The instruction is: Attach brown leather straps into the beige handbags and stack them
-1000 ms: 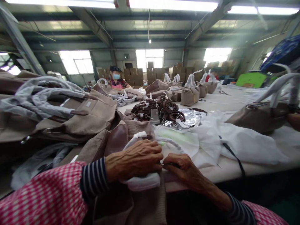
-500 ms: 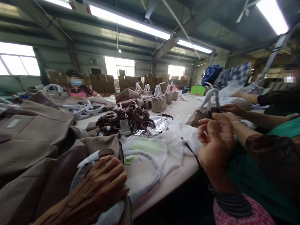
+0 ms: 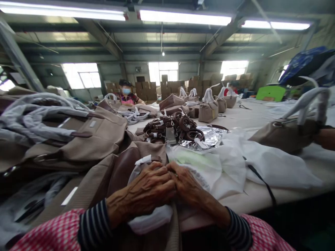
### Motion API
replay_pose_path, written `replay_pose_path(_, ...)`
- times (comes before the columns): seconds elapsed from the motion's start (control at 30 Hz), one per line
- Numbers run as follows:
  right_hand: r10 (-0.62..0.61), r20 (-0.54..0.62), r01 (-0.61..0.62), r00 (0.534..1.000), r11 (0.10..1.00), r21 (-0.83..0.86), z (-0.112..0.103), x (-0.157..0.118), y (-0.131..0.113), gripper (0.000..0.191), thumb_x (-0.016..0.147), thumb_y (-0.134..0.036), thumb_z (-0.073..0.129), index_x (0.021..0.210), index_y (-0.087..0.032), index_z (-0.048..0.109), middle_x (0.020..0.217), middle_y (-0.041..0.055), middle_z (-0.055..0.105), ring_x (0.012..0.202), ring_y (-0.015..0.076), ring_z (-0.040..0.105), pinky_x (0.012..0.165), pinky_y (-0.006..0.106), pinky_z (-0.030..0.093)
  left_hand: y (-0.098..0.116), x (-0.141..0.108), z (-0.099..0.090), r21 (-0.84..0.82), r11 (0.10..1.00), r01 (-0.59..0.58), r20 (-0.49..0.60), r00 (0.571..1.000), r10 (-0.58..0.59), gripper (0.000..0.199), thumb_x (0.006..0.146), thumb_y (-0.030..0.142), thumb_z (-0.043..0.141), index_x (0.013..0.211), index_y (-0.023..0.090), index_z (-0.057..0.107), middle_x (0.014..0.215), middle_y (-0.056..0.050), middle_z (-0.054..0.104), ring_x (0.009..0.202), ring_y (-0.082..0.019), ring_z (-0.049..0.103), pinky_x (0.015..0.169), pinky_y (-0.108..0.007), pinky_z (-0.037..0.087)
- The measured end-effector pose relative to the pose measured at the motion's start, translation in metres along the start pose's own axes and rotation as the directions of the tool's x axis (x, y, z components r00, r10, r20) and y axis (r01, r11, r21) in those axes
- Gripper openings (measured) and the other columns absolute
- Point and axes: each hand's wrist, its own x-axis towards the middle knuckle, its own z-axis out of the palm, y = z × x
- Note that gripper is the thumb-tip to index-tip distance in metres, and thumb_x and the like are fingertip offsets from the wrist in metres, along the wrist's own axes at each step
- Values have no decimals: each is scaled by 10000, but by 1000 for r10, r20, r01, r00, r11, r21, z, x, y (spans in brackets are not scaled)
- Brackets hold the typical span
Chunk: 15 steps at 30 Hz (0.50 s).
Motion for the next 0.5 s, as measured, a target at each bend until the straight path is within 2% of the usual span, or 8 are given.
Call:
replay_pose_path(0.07,-61,115,76,991,989,-130,3,0,7,107,958,-175,487,965,-194,592,924,62,695,800,198,605,774,329,472,-1,-1,-3,50,998,-25,-42,999,27,190,1053,253,537,870,208,564,886,-16,671,861,-196,595,987,-412,407)
replay_pose_path(0.13,-85,176,122,981,969,-217,3,-3,10,69,940,-167,521,909,-196,575,909,62,683,780,199,584,757,331,452,-1,-2,-12,84,995,-45,-74,996,51,209,1033,206,558,824,203,559,830,-10,661,800,-186,568,948,-391,434)
replay_pose_path(0.23,-82,174,130,981,948,-290,3,-7,7,133,1001,-181,503,886,-200,568,894,45,663,770,188,577,728,318,421,-1,-9,-35,138,989,-46,-102,993,60,273,1016,135,544,751,200,545,736,2,627,726,-175,517,833,-350,459)
replay_pose_path(0.3,-91,169,143,981,933,-329,3,-10,2,157,1030,-185,492,900,-202,577,909,38,661,778,183,581,723,310,411,-1,-16,-50,173,985,-20,-112,993,40,313,1014,115,522,713,204,533,705,2,605,703,-171,497,835,-341,473)
replay_pose_path(0.4,-106,179,164,978,922,-350,2,-12,-1,175,1054,-192,491,908,-203,586,935,36,666,804,180,599,732,304,413,-3,-26,-61,156,987,38,-78,997,-26,332,1019,114,480,706,212,531,720,-4,604,709,-169,504,912,-344,488)
replay_pose_path(0.5,-104,175,162,979,917,-365,1,-10,-3,219,1066,-238,513,859,-201,576,892,27,659,789,177,597,725,304,408,-3,-28,-58,93,995,40,18,999,-42,305,1017,113,474,737,210,544,768,-11,628,753,-180,524,895,-352,478)
